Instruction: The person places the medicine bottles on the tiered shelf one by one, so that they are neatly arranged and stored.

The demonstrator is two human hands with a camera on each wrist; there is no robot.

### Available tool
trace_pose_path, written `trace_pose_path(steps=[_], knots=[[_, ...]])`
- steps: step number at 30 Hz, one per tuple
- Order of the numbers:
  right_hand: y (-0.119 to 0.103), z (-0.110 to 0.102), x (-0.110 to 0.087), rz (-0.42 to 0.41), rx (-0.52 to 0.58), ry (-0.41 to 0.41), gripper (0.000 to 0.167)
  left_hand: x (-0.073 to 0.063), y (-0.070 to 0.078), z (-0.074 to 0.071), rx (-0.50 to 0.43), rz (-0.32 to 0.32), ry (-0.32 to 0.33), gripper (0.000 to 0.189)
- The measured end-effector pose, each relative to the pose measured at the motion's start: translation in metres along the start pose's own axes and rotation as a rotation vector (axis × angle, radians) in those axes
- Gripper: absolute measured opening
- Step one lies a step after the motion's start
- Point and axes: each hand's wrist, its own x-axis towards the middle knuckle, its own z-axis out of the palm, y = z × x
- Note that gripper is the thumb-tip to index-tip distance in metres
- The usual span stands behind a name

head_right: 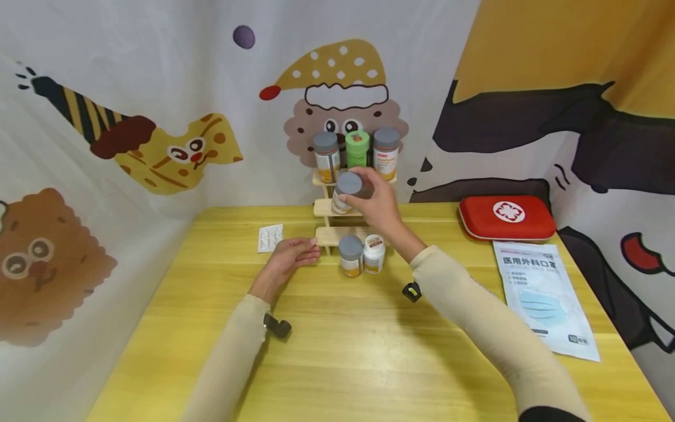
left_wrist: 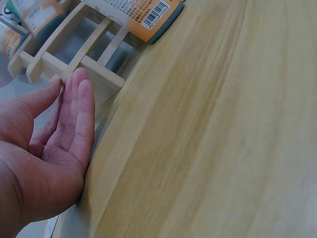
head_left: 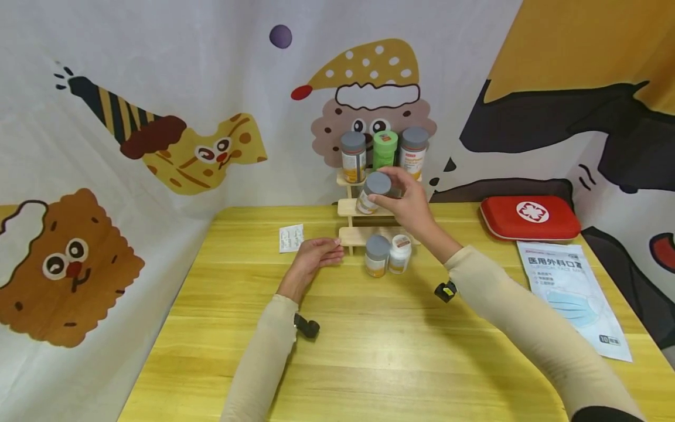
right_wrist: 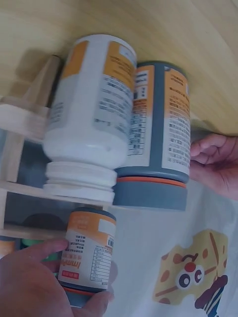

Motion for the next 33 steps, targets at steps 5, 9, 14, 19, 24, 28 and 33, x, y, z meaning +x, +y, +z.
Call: trace_pose_path(steps=[5,9,14,19,24,28,33], knots=[[0.002,0.013,0.005,0.039,0.02,0.008,0.056,-0.001,0.0,-0.002,0.001,-0.002,0.007,0.022],[0.003,0.02,0.008,0.043,0.022,0.0,0.058,0.0,-0.001,-0.003,0.002,-0.005,0.005,0.023],[-0.002,0.024,0.011,0.049,0.002,-0.01,0.058,0.001,-0.001,-0.003,0.011,-0.006,-0.003,0.026],[0.0,0.028,0.017,0.034,-0.036,-0.02,0.058,0.001,0.0,-0.001,0.006,-0.005,-0.005,0.023],[0.0,0.03,0.019,0.027,-0.05,-0.021,0.057,0.001,0.001,0.0,0.011,-0.007,-0.011,0.025],[0.002,0.032,0.021,0.031,-0.051,-0.006,0.057,0.001,0.001,0.0,0.009,-0.01,-0.017,0.026],[0.003,0.035,0.023,0.035,-0.075,0.003,0.058,0.002,0.001,-0.002,0.018,-0.014,-0.019,0.025]])
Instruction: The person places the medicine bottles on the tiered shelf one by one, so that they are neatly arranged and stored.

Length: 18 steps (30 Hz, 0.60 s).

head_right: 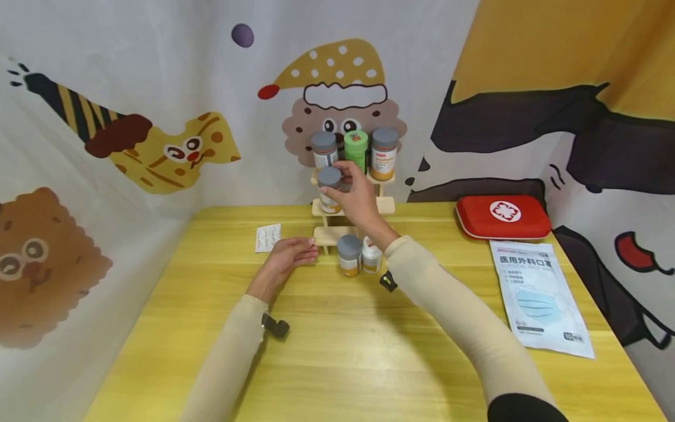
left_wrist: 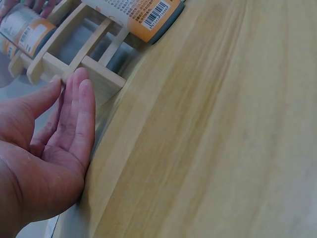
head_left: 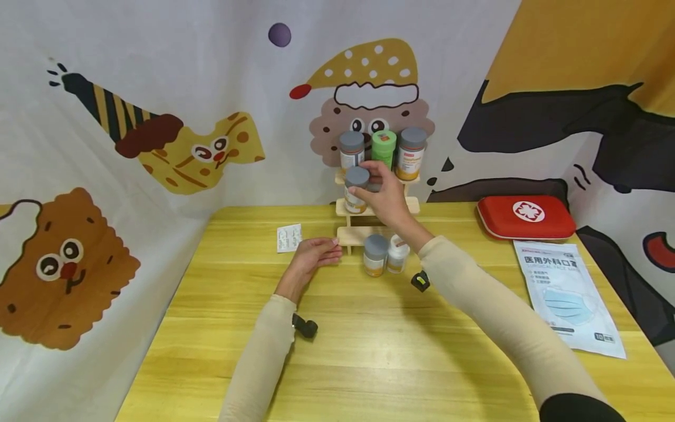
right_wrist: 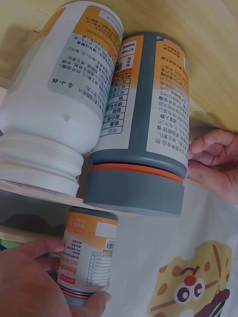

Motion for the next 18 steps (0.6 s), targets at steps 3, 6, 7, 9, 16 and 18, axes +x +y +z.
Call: trace_pose_path(steps=[3,6,7,9,16,18], knots=[[0.0008,0.0019,0.0014,0.004,-0.021,0.008,0.059,0.0002,0.0001,-0.0005,0.001,-0.003,-0.001,0.023],[0.0015,0.003,0.0023,0.01,-0.032,0.021,0.059,0.0002,0.0004,-0.0005,0.004,-0.004,-0.001,0.022],[0.002,0.0033,0.0025,0.009,-0.036,0.026,0.059,0.0002,0.0003,-0.0006,0.005,-0.003,-0.001,0.022],[0.0022,0.0037,0.0023,0.005,-0.047,0.034,0.059,0.0004,0.0,-0.0007,0.005,-0.001,0.0,0.022],[0.0035,0.0041,-0.0025,-0.014,-0.082,0.035,0.063,0.0002,-0.0011,-0.0002,-0.004,0.009,0.003,0.021],[0.004,0.003,-0.0057,-0.008,-0.091,0.026,0.063,0.0003,-0.0013,0.0,-0.01,0.01,0.002,0.019]])
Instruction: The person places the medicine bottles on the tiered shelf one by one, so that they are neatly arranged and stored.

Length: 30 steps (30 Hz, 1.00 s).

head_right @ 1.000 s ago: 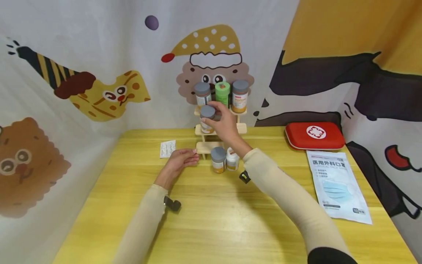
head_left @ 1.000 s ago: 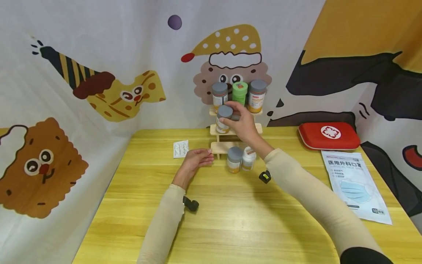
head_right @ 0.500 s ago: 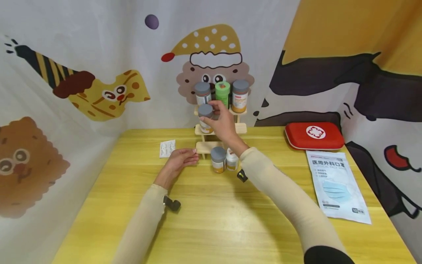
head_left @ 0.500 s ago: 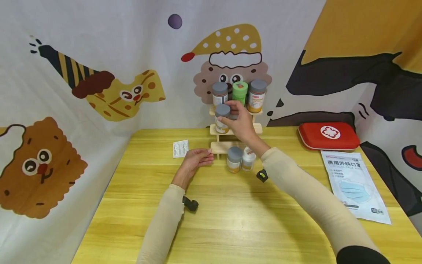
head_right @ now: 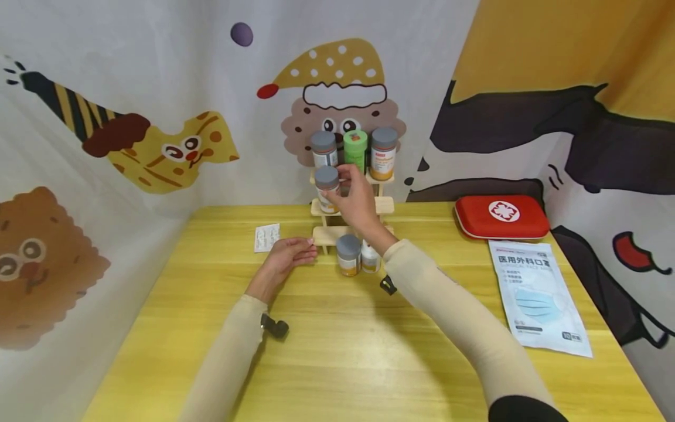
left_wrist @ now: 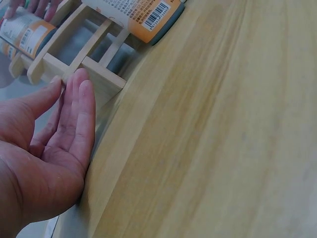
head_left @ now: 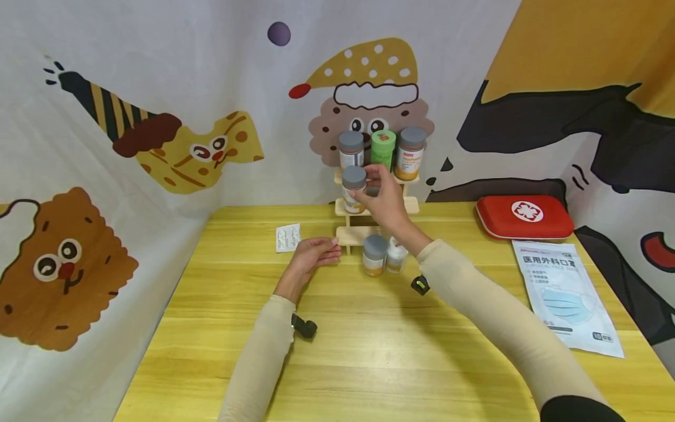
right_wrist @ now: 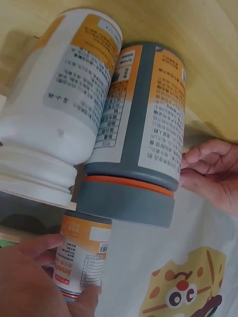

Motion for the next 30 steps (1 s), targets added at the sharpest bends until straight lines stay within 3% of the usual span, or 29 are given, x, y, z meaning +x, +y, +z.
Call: trace_pose_path(steps=[6,11,19,30], knots=[[-0.001,-0.007,-0.014,0.009,-0.027,-0.029,0.063,-0.002,0.001,-0.001,0.005,-0.001,-0.003,0.019],[0.0,-0.016,-0.028,-0.011,-0.064,-0.002,0.062,-0.003,0.003,-0.002,0.02,-0.005,-0.004,0.024],[0.008,-0.03,-0.051,-0.037,-0.034,-0.021,0.064,-0.003,0.003,-0.003,0.023,-0.012,0.005,0.024],[0.04,-0.054,-0.083,-0.082,-0.098,-0.062,0.045,-0.001,0.001,-0.001,0.022,-0.002,-0.005,0.025]])
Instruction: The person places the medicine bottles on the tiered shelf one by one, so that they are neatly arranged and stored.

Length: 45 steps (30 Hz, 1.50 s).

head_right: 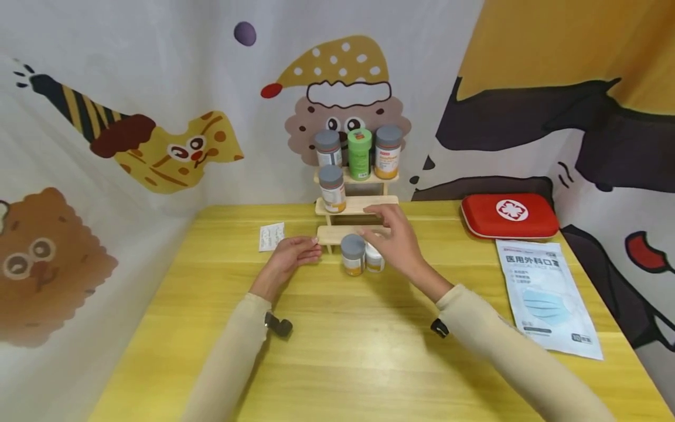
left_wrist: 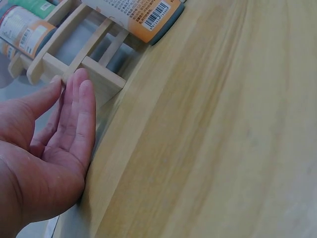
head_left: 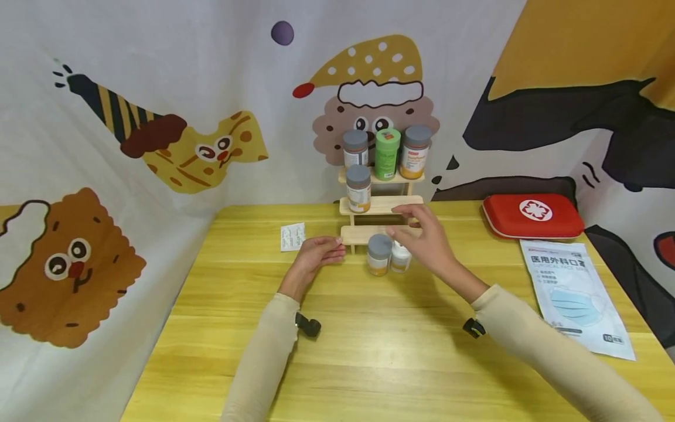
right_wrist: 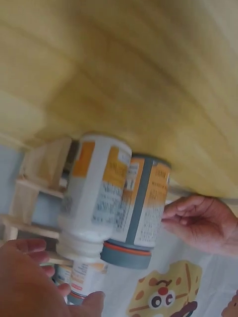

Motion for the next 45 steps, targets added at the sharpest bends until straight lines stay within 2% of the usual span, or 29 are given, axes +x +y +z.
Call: trace_pose_path(steps=[3,10,17,27,36,45], knots=[[0.009,-0.005,-0.011,0.018,0.014,-0.023,0.046,0.0,-0.001,0.0,-0.008,0.0,0.002,0.023],[0.022,-0.01,-0.027,0.082,0.121,-0.109,0.062,0.0,-0.001,0.0,-0.018,0.01,0.026,0.023],[0.035,-0.011,-0.038,0.119,0.167,-0.132,0.061,0.0,0.0,0.0,-0.01,0.002,0.015,0.026],[0.043,-0.009,-0.042,0.139,0.204,-0.166,0.058,-0.001,-0.001,0.001,-0.002,0.005,0.024,0.025],[0.044,-0.008,-0.042,0.148,0.181,-0.166,0.054,0.0,0.0,0.002,-0.02,0.003,0.023,0.023],[0.046,-0.006,-0.042,0.157,0.15,-0.124,0.049,0.001,0.001,0.003,-0.031,-0.014,0.028,0.018]])
